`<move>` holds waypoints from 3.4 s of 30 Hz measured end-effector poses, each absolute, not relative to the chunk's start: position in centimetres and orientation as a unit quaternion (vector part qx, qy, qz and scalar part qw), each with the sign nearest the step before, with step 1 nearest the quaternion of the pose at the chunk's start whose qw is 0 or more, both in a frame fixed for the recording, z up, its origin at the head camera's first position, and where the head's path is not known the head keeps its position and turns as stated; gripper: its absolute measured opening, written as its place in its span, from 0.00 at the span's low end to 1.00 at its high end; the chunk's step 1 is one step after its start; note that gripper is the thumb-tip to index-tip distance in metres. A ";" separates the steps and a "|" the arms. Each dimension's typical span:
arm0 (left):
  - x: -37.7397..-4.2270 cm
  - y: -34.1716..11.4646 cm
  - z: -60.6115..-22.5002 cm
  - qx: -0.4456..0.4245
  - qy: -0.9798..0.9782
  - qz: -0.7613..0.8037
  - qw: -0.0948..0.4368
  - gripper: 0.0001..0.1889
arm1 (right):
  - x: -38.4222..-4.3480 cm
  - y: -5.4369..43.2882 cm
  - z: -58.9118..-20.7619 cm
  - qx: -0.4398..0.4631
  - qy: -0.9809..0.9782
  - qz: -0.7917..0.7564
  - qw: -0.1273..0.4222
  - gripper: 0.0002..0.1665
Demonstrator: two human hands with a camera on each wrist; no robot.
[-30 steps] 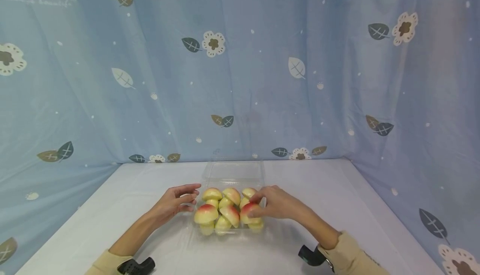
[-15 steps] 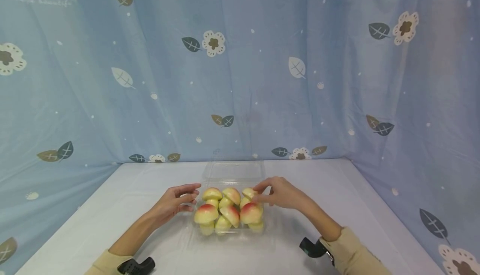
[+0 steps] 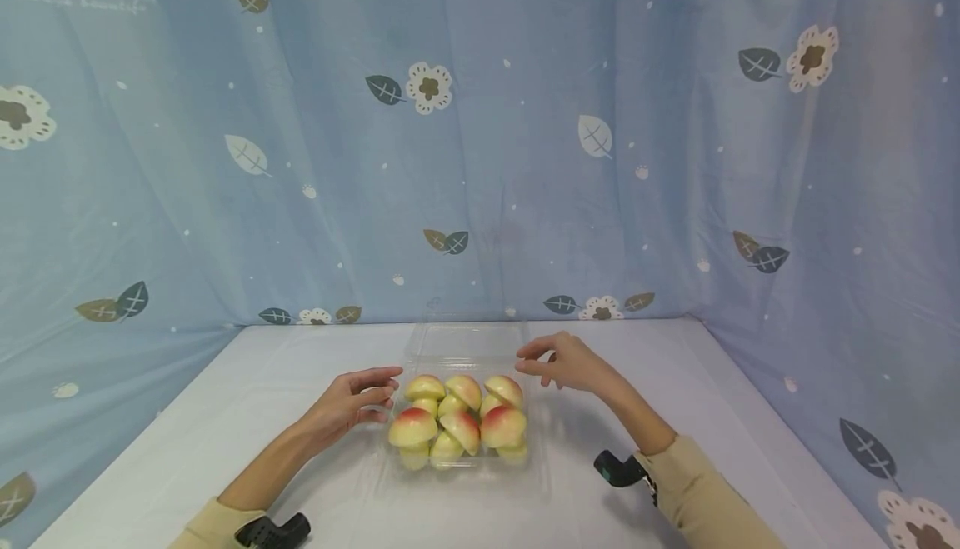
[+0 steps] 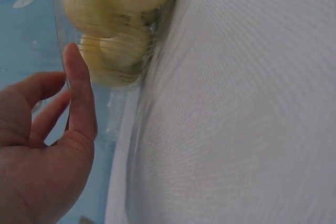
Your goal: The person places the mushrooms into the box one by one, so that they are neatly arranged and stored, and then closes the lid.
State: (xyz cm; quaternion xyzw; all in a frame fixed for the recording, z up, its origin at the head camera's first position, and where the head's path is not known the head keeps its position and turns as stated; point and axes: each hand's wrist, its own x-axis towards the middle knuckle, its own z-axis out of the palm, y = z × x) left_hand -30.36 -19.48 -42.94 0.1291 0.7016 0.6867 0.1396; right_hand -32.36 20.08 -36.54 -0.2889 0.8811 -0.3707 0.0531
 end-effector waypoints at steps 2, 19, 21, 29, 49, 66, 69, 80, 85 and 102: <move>-30.4 -19.5 -42.9 0.128 0.702 0.686 0.142 0.31 | -32.9 20.2 -36.7 -0.282 0.880 -0.379 0.054 0.21; -30.2 -20.0 -42.4 0.115 0.716 0.668 0.164 0.38 | -36.6 20.4 -38.1 -0.176 0.886 -0.426 0.058 0.24; -30.2 -20.1 -42.3 0.117 0.719 0.663 0.171 0.38 | -37.2 20.4 -38.3 -0.154 0.887 -0.432 0.056 0.26; -30.2 -20.4 -42.0 0.122 0.715 0.658 0.204 0.40 | -39.3 20.5 -39.9 -0.108 0.879 -0.460 0.063 0.32; -29.8 -21.0 -41.5 0.161 0.691 0.639 0.296 0.42 | -41.4 19.5 -41.6 -0.063 0.845 -0.523 0.095 0.31; -30.0 -21.0 -41.4 0.174 0.682 0.645 0.299 0.45 | -41.3 19.8 -40.8 -0.075 0.837 -0.531 0.107 0.31; -30.0 -21.0 -41.3 0.179 0.680 0.645 0.300 0.44 | -41.1 19.8 -40.4 -0.079 0.844 -0.523 0.095 0.31; -30.1 -20.8 -41.8 0.172 0.692 0.652 0.260 0.42 | -40.8 19.9 -38.8 -0.094 0.833 -0.542 0.064 0.30; -30.2 -20.6 -42.0 0.155 0.698 0.661 0.227 0.40 | -40.8 20.1 -38.4 -0.102 0.818 -0.563 0.054 0.29; -30.1 -19.5 -42.6 0.124 0.718 0.664 0.167 0.30 | -40.6 20.4 -37.4 -0.143 0.802 -0.577 0.052 0.30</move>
